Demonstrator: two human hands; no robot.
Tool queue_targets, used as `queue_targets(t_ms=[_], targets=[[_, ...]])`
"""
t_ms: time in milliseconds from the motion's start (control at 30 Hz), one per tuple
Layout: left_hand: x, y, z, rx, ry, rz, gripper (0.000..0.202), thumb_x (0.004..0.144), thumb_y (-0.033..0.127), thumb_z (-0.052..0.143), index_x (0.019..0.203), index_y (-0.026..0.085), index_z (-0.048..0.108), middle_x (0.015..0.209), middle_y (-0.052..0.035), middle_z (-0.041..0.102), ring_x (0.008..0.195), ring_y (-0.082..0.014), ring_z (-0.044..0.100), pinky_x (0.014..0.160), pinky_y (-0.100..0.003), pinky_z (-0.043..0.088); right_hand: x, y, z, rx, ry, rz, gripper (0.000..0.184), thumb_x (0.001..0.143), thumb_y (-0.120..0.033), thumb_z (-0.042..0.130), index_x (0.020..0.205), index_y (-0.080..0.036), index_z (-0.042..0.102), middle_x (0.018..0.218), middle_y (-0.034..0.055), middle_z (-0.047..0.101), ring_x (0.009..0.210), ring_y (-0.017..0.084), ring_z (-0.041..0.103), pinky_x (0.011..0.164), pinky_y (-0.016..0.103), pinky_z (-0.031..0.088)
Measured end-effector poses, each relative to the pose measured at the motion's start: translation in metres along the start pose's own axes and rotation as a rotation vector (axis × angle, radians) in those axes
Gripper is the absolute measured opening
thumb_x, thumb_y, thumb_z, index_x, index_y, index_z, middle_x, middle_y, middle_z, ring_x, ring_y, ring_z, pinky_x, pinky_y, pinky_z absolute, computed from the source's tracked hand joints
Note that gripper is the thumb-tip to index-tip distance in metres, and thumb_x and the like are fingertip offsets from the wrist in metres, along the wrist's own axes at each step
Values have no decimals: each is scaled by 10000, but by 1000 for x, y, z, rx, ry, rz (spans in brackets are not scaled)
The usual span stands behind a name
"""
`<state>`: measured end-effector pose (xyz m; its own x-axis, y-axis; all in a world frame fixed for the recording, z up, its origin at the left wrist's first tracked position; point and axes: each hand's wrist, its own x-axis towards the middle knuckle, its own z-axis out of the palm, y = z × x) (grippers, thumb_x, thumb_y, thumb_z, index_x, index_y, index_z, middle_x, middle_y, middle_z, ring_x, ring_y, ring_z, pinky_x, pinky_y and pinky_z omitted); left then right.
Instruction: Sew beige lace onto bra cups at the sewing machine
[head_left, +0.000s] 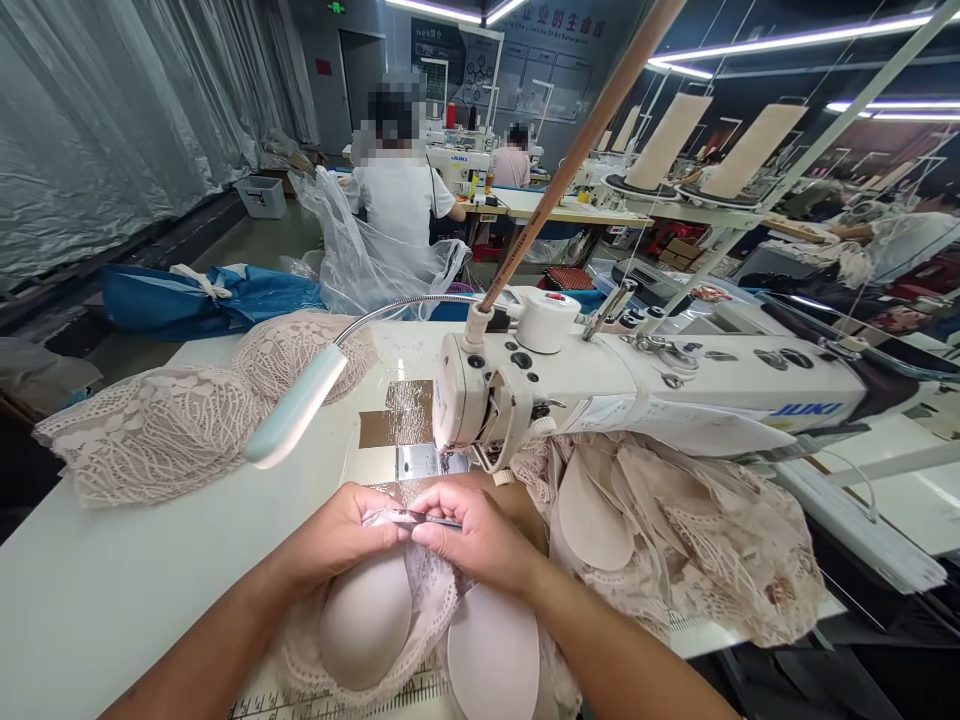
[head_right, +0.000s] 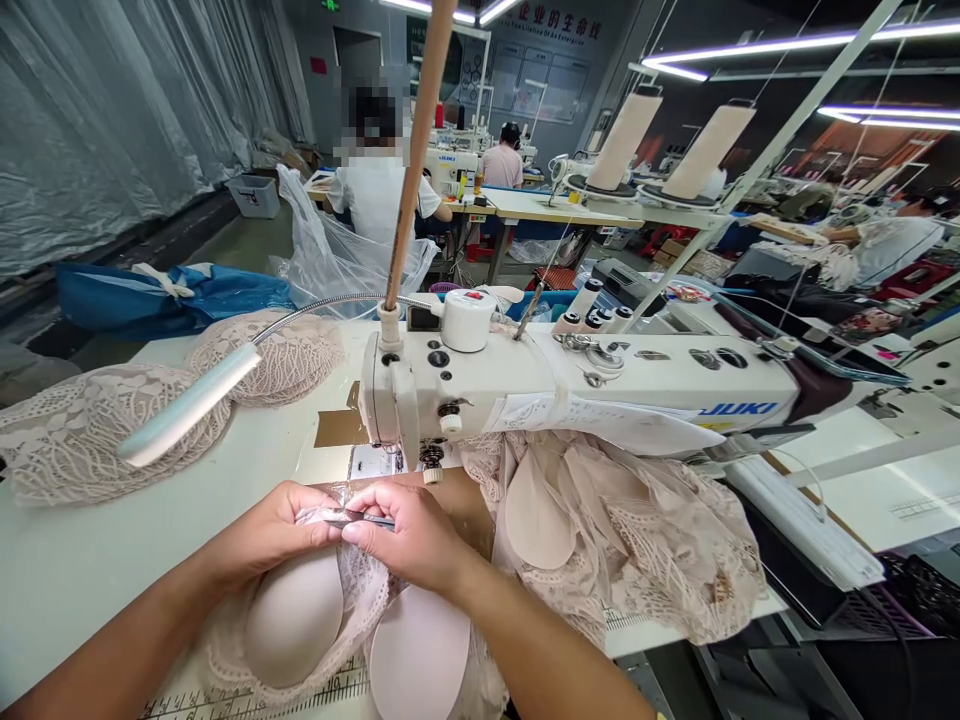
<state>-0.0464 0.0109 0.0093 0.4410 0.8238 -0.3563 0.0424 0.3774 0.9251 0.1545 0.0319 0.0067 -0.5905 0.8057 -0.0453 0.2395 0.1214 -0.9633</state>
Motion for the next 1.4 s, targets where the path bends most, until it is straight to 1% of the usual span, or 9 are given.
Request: queue_targets(t_ms=[200, 467, 700, 833, 933, 1033, 1100, 1200, 1400], targets=[[-2, 1, 3, -10, -34, -49, 444, 724, 466, 720, 556, 151, 457, 545, 52, 330, 511, -75, 277, 476, -240, 189, 1, -1, 3, 18, 51, -55, 124, 832, -267, 619, 887, -178, 685, 860, 29, 678, 808, 164, 617, 731, 274, 477], [0, 0, 2, -1, -44, -32, 480, 725, 431, 733, 524, 169, 384, 534, 65, 273, 507, -64, 214, 472, -251, 136, 0, 0, -4, 56, -72, 19, 148, 812, -278, 643, 930, -191, 665, 828, 10, 670, 747, 149, 605, 648, 250, 468], [2, -7, 3, 75, -71, -36, 482, 728, 456, 721, 529, 169, 389, 546, 59, 272, 525, -70, 221, 486, -255, 137, 4, 1, 7, -11, 20, -15, 100, 831, -264, 606, 858, -184, 660, 840, 25, 670, 791, 168, 615, 696, 275, 489], [3, -3, 5, 83, -82, -18, 484, 757, 464, 694, 528, 169, 386, 537, 60, 286, 512, -69, 232, 478, -250, 152, 5, 8, 8, 104, 49, 1, 152, 828, -302, 621, 905, -172, 633, 872, 33, 657, 801, 162, 614, 716, 278, 491], [1, 2, 5, 60, -81, -29, 471, 797, 516, 634, 557, 147, 467, 534, 48, 376, 498, -71, 274, 469, -236, 197, 4, 9, 7, 140, 2, 84, 317, 745, -307, 716, 1021, -189, 611, 879, 17, 642, 798, 161, 598, 687, 262, 480], [-3, 5, -4, -12, 1, -113, 497, 853, 598, 502, 748, 128, 625, 679, -24, 598, 591, -128, 476, 545, -245, 348, 3, 8, 3, 69, -39, 146, 165, 770, -256, 662, 916, -183, 644, 780, -4, 618, 704, 139, 555, 621, 241, 435], [-5, 5, -14, -62, 93, -166, 541, 847, 640, 471, 887, 137, 665, 765, -45, 659, 688, -162, 553, 622, -259, 404, 3, 8, 0, 1, -15, 153, 79, 785, -235, 616, 818, -171, 651, 727, -8, 598, 665, 129, 520, 601, 237, 401], [-5, 2, -30, -121, 135, -177, 619, 797, 684, 505, 1006, 128, 679, 786, -51, 676, 707, -163, 574, 642, -254, 418, 3, 8, -4, -49, 15, 182, 80, 772, -236, 607, 780, -165, 642, 652, -21, 553, 610, 117, 468, 562, 231, 351], [-6, -2, -47, -111, 161, -153, 645, 788, 687, 510, 1033, 114, 678, 815, -72, 677, 605, -125, 509, 540, -230, 358, 0, 9, -6, -72, 12, 212, 88, 771, -252, 580, 752, -174, 617, 578, -47, 456, 548, 99, 379, 507, 219, 271]])
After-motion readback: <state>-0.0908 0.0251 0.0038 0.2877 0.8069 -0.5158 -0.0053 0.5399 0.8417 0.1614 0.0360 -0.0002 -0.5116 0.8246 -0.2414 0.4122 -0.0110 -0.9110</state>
